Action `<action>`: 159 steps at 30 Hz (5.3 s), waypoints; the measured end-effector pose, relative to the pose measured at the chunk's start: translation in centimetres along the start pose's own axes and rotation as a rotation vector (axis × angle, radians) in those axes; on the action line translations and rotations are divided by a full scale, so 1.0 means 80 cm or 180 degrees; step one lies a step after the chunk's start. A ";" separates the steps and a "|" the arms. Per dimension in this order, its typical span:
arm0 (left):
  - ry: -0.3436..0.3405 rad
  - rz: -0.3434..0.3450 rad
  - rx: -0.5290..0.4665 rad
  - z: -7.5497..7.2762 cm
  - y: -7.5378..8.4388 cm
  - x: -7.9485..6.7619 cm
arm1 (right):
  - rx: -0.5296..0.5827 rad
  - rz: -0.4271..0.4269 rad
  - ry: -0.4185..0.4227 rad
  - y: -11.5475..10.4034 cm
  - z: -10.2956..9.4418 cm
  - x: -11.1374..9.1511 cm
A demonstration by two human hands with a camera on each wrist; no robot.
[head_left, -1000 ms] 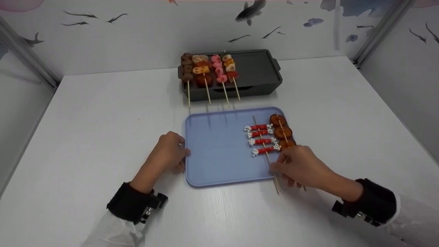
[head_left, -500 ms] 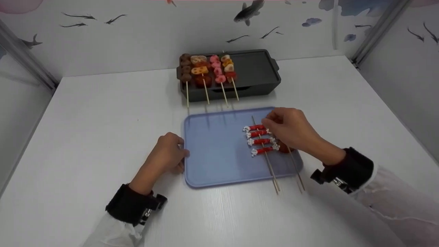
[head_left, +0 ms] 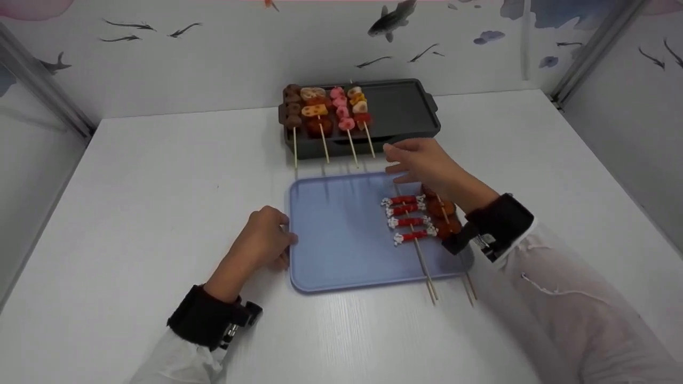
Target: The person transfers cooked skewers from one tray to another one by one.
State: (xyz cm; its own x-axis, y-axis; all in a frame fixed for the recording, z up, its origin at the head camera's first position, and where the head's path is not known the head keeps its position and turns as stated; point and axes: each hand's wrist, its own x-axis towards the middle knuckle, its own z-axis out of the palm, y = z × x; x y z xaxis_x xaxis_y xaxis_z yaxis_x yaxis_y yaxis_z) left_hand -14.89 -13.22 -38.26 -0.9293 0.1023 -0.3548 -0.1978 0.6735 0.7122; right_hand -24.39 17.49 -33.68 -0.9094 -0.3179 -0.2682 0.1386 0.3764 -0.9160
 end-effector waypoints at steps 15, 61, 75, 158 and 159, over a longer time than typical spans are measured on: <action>-0.0066 0.0091 0.0043 -0.001 -0.002 0.002 | 0.1578 0.0455 0.0028 -0.015 0.018 0.047; -0.0029 0.0000 0.0073 0.002 0.000 -0.001 | 0.1719 0.0205 -0.0657 0.012 0.009 -0.102; -0.0011 0.0151 0.0147 0.000 -0.003 0.002 | 0.1623 0.0472 -0.0987 0.046 0.033 -0.165; -0.0086 0.0078 0.0053 0.002 0.003 0.003 | -0.1980 0.0184 0.0256 0.103 -0.082 -0.102; -0.0087 0.0081 0.0063 0.002 0.003 0.002 | -0.1977 0.0180 0.0226 0.104 -0.081 -0.101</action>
State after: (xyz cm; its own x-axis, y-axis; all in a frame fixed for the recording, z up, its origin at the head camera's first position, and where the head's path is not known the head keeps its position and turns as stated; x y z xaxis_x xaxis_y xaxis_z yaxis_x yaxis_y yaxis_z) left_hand -15.05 -12.90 -38.29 -0.9251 0.1394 -0.3533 -0.1677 0.6848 0.7092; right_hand -18.45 28.85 -37.18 -0.9342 -0.2320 -0.2712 -0.0470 0.8332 -0.5510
